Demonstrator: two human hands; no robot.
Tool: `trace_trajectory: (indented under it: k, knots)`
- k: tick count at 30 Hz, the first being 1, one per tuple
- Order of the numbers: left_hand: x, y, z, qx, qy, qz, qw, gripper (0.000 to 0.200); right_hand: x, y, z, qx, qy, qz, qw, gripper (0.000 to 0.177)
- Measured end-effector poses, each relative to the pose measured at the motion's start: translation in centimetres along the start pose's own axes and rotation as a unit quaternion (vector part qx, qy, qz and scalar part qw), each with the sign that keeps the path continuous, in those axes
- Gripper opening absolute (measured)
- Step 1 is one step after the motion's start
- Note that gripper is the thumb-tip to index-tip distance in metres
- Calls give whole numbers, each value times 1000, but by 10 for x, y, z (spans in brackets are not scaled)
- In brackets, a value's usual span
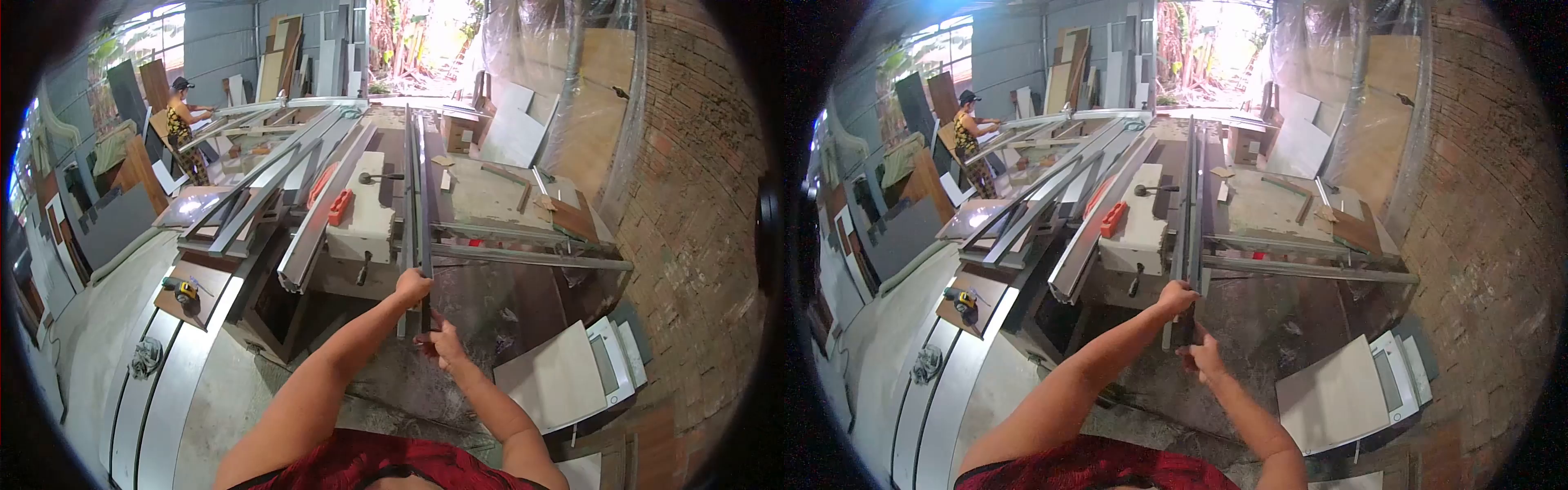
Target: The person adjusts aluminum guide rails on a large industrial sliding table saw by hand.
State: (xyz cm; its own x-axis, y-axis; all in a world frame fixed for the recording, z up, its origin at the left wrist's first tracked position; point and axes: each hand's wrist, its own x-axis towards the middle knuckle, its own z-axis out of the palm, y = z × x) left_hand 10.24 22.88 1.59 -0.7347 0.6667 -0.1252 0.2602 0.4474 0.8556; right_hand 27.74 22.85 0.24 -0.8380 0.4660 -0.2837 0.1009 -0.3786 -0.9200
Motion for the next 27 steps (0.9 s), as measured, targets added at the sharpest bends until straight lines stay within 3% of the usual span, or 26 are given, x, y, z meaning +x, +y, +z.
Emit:
trace_trajectory:
  k: [2,5,6,7,8,12,14,15,19,20,22,24,27]
  knots:
    - [-3,5,-19,17,-50,-13,999,43,13,4,-6,-29,8,7,1000,82]
    - [11,-12,-49,83,52,137,986,46,45,21,-22,-23,29,-12,999,85]
    - [11,-11,-69,109,41,136,984,49,46,16,-20,-52,41,-1,998,85]
    - [-5,6,-94,83,2,58,995,49,44,14,-18,-61,43,16,997,86]
    - [0,-5,-109,149,72,86,982,48,43,11,-16,-70,45,34,996,86]
    - [-17,-24,-194,178,160,79,968,40,45,14,-15,-56,45,59,996,88]
    - [-48,-18,-235,240,242,72,937,31,48,14,-17,-77,41,67,994,88]
    - [-51,-31,-254,333,277,109,895,28,49,12,-18,-86,41,69,993,88]
    - [-75,-50,-323,468,301,48,830,33,47,6,-12,-126,59,87,986,84]
    - [-82,-54,-335,501,303,23,811,35,48,6,-16,-203,35,97,974,82]
    - [-78,-76,-359,495,294,-24,817,35,46,2,-14,-356,116,30,927,82]
    - [-71,-91,-376,485,261,-69,832,33,46,-4,-11,-503,190,-33,842,84]
    - [-67,-86,-397,472,191,-111,853,30,50,-18,-5,-527,252,-147,798,80]
